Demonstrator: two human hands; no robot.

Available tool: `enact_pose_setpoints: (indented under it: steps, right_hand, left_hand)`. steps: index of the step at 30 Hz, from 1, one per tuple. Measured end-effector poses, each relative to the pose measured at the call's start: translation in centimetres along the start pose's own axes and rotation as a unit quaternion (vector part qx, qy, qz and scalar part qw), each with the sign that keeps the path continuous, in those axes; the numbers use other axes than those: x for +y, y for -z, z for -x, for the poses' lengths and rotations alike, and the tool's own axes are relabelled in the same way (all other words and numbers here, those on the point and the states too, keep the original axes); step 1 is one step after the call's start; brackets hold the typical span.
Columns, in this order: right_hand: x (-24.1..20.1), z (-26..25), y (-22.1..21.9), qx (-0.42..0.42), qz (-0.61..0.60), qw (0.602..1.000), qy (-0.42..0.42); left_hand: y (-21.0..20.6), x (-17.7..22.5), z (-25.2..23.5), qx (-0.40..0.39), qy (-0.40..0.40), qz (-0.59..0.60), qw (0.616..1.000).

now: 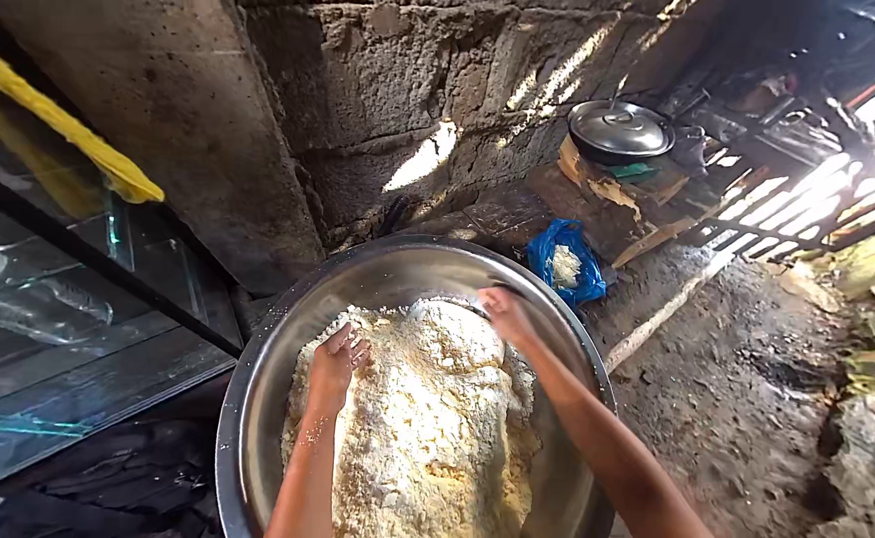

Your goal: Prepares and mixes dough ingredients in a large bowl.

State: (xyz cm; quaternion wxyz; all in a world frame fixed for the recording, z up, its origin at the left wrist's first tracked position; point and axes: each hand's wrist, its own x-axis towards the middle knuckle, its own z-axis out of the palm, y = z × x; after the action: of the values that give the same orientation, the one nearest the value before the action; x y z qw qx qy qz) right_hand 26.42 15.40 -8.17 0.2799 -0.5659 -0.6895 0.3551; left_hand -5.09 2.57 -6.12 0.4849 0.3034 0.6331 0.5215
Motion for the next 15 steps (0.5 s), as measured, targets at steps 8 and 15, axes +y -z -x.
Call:
enact_pose_setpoints:
  steps: [8,15]
  right_hand:
    - [-8.0,6.6,-9.9,-0.165,0.076,0.982,-0.052]
    - [-11.4,8.9,-12.4,0.082,-0.285,0.951,-0.086]
  left_hand:
    - [-4.5,-1.7,1.3,-0.008,-0.02,0.108,0.994]
    - [-7.5,-1.3,4.2,-0.063,0.028,0.187,0.98]
